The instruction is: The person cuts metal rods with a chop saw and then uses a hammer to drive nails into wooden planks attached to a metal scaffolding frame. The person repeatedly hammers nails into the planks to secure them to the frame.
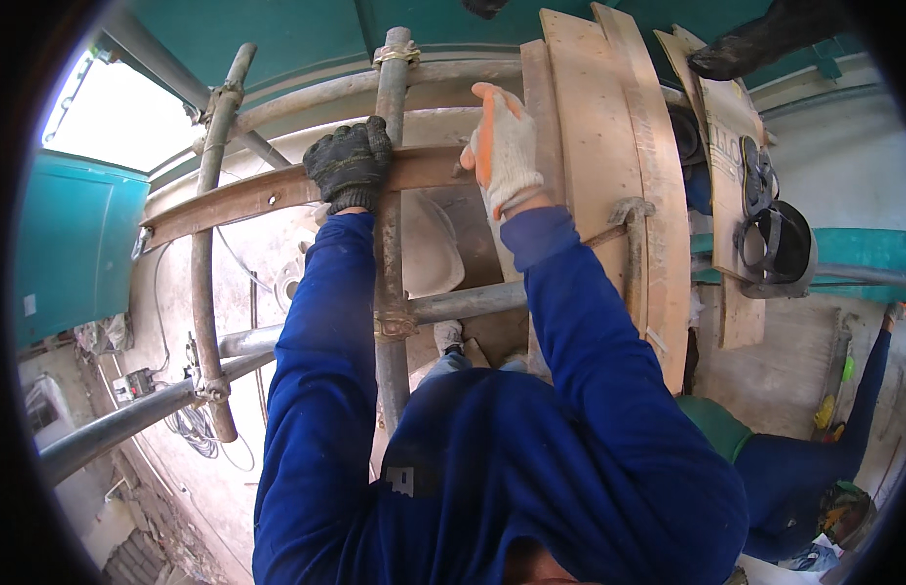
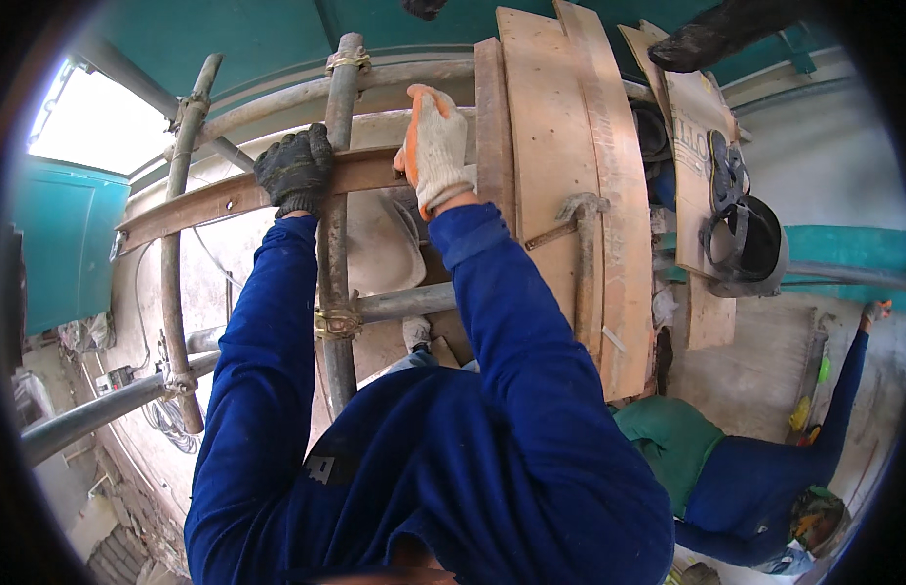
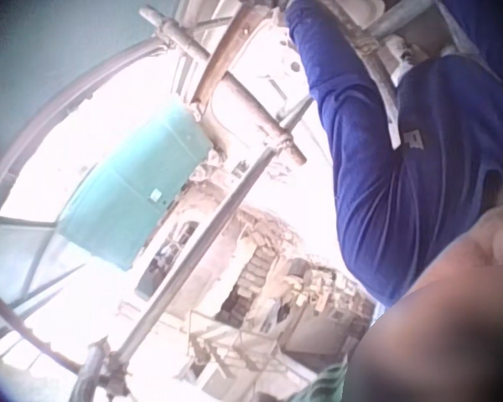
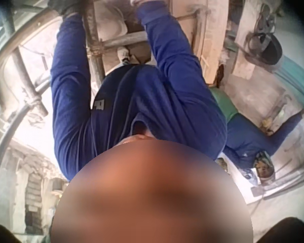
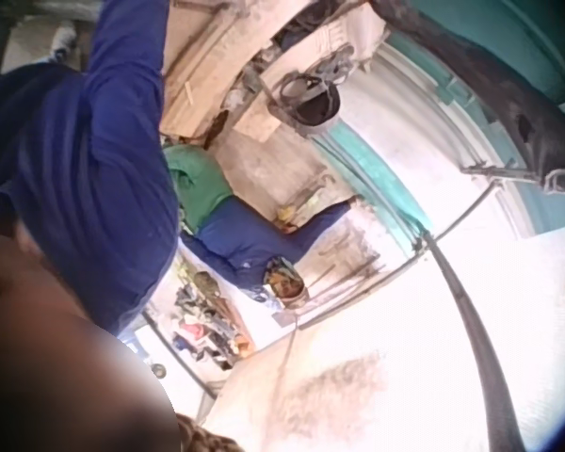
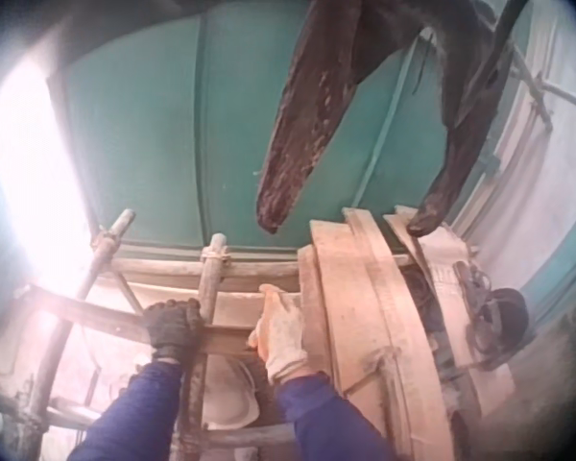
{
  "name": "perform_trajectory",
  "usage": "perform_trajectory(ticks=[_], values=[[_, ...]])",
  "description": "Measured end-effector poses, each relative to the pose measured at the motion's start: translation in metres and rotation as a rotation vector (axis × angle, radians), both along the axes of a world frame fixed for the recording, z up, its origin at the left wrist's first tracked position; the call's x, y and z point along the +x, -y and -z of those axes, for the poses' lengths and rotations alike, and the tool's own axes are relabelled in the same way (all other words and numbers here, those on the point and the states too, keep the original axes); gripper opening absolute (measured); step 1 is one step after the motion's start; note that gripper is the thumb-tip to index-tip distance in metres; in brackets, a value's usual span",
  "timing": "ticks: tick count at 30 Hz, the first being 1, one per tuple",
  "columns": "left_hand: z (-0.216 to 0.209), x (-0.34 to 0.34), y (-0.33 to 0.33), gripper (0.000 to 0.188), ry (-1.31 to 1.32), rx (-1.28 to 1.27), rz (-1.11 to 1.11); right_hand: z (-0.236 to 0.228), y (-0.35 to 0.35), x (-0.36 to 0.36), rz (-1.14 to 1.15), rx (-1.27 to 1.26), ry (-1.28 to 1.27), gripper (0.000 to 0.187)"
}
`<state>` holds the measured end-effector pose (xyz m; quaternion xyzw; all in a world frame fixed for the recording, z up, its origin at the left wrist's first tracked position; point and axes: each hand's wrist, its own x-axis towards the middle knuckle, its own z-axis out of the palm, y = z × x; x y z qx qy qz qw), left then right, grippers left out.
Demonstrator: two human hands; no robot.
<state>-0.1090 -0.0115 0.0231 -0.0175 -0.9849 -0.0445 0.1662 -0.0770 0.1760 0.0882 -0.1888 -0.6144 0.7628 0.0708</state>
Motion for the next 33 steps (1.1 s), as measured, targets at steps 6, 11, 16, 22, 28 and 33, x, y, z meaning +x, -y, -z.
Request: perform_trajectory(ticks=[6, 11, 16, 22, 28, 33], values=[[-0.008, 0.004, -0.002, 0.035, 0.136, -0.047, -0.022, 0.0, 0.001, -0.008, -0.069, 0.037, -0.01, 0.039], [-0.009, 0.001, 0.0, 0.035, 0.152, -0.021, -0.024, 0.009, -0.003, 0.005, -0.057, -0.031, -0.044, 0.035], [-0.005, 0.003, 0.0, 0.033, 0.058, -0.044, 0.031, 0.003, -0.002, -0.006, -0.092, 0.081, -0.027, 0.032], [-0.002, 0.003, 0.003, 0.029, 0.01, -0.016, 0.039, -0.002, -0.003, 0.011, -0.093, 0.042, -0.015, 0.04], [0.0, -0.002, 0.002, 0.029, 0.053, -0.016, -0.01, 0.002, -0.004, -0.006, -0.186, 0.168, -0.034, 0.041], [-0.005, -0.001, 0.0, 0.032, 0.13, -0.005, 0.003, 0.002, -0.007, -0.01, -0.298, 0.384, -0.049, 0.039]])
